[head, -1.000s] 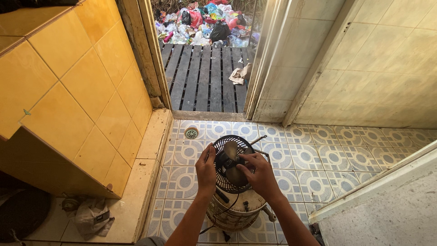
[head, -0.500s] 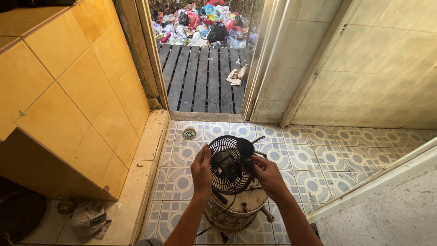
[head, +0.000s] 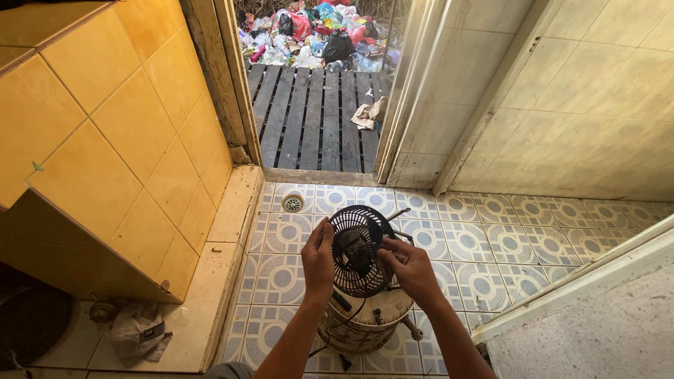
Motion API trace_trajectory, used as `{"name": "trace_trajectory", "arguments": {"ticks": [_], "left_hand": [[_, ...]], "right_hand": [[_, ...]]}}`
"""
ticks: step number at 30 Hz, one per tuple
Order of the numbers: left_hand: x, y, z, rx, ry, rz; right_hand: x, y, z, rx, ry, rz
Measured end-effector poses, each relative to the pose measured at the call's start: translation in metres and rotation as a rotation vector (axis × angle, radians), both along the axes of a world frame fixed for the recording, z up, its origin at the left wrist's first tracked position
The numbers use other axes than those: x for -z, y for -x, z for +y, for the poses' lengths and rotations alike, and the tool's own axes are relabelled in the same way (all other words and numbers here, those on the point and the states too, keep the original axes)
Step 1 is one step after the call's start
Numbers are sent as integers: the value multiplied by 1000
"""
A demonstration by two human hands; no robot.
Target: The person sits on the floor and uses a screwdriver to unscrew the rear grille of a small electric fan, removes the grille guard, and works on the fan blade and motor area before reattaching the guard and pressing the blade back into place.
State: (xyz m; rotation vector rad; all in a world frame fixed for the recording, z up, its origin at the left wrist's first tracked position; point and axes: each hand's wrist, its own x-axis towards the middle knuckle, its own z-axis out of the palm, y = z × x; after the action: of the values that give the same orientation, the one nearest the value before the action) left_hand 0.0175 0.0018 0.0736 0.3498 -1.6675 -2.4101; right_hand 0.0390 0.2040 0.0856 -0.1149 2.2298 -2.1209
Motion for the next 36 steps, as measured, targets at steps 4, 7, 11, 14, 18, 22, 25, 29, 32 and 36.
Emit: {"name": "trace_trajectory", "arguments": {"ticks": [4, 7, 11, 14, 18, 22, 25, 29, 32, 36], "left_hand": [[0, -1, 4, -5, -19, 22], [-2, -1, 3, -7, 3, 32], [-6, -3, 4, 1, 7, 16], [-9, -6, 5, 1, 36, -20], [-8, -8, 6, 1, 69, -16], [-2, -6, 6, -12, 43, 21], [4, -5, 6, -16, 3, 30], [9, -7, 6, -15, -38, 32], [10, -9, 7, -7, -16, 17], [13, -10, 3, 10, 67, 12]], "right_hand": [[-2, -3, -10, 17, -90, 49], [-4, -4, -11, 14, -97, 73], [-9, -6, -14, 54, -223, 144], [-14, -10, -19, 69, -263, 199], [-22, -15, -24, 119, -452, 238], [-28, -14, -30, 143, -482, 270], [-29, -17, -35, 192, -481, 254], [-29, -23, -43, 279, -523, 294], [-29, -28, -48, 320, -559, 295], [-26, -31, -51, 316, -696, 346]]}}
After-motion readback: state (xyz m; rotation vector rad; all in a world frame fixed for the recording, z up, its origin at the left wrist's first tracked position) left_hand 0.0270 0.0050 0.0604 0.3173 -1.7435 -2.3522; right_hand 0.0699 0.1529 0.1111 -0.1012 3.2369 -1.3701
